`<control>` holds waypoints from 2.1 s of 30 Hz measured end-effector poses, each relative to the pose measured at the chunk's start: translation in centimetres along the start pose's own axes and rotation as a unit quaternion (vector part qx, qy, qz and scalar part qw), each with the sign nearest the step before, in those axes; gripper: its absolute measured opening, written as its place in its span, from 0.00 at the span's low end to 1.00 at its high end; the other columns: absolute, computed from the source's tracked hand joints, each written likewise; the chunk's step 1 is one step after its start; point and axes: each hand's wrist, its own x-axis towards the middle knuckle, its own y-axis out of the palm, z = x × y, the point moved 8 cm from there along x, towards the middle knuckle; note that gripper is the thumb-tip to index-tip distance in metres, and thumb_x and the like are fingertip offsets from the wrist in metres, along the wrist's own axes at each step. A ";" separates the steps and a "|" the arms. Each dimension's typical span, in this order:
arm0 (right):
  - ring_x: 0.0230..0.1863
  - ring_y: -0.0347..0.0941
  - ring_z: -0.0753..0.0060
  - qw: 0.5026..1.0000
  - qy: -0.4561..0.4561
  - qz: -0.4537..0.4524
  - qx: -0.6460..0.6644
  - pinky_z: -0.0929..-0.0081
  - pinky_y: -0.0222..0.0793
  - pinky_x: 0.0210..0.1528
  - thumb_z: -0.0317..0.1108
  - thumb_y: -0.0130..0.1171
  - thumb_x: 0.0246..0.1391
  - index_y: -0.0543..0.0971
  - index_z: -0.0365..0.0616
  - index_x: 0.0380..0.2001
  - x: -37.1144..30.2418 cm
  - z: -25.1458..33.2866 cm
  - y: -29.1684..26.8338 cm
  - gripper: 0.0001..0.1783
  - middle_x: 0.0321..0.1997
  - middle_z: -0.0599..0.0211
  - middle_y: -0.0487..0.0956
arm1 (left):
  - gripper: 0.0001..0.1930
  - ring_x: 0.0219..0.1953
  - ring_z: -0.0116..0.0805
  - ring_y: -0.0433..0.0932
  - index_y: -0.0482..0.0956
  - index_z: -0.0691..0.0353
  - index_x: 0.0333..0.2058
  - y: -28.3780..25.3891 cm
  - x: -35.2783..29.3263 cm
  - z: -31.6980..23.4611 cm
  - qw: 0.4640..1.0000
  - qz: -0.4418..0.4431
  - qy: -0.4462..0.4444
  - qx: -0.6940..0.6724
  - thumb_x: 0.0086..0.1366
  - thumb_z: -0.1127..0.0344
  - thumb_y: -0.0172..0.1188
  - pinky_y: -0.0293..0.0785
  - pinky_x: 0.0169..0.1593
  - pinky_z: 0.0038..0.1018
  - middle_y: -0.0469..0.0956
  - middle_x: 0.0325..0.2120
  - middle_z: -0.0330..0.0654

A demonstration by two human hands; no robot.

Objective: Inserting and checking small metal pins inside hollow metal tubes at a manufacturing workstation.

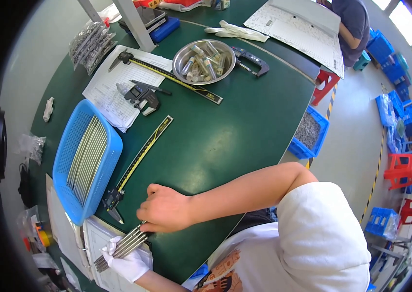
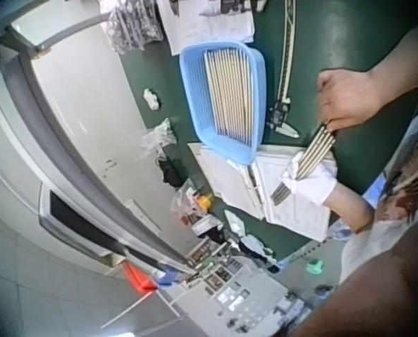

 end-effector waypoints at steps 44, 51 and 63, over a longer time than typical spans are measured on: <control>0.23 0.72 0.58 0.980 0.076 -0.042 -0.182 0.64 0.66 0.34 0.30 0.53 0.45 0.70 0.46 0.35 0.2 -2.5 -5.7 0.11 0.27 0.65 0.75 | 0.12 0.22 0.24 0.64 0.63 0.55 0.22 0.8 -0.8 0.3 0.996 -0.070 0.037 -0.028 0.66 0.67 0.48 0.67 0.34 0.23 0.62 0.16 0.31; 0.26 0.72 0.61 0.913 0.164 -0.107 -0.356 0.67 0.64 0.34 0.28 0.56 0.42 0.69 0.43 0.36 -3.9 -7.6 -15.2 0.15 0.29 0.63 0.73 | 0.14 0.28 0.31 0.71 0.65 0.58 0.18 -0.8 0.7 -0.2 0.999 0.023 -0.024 -0.002 0.64 0.68 0.48 0.71 0.43 0.29 0.70 0.18 0.37; 0.28 0.75 0.58 0.896 0.169 -0.088 -0.401 0.59 0.67 0.40 0.46 0.51 0.58 0.78 0.43 0.30 0.8 -13.9 -32.3 0.17 0.25 0.67 0.80 | 0.09 0.31 0.38 0.70 0.70 0.62 0.31 -5.0 0.8 -3.1 0.993 0.022 -0.008 0.118 0.64 0.64 0.45 0.67 0.38 0.36 0.73 0.28 0.47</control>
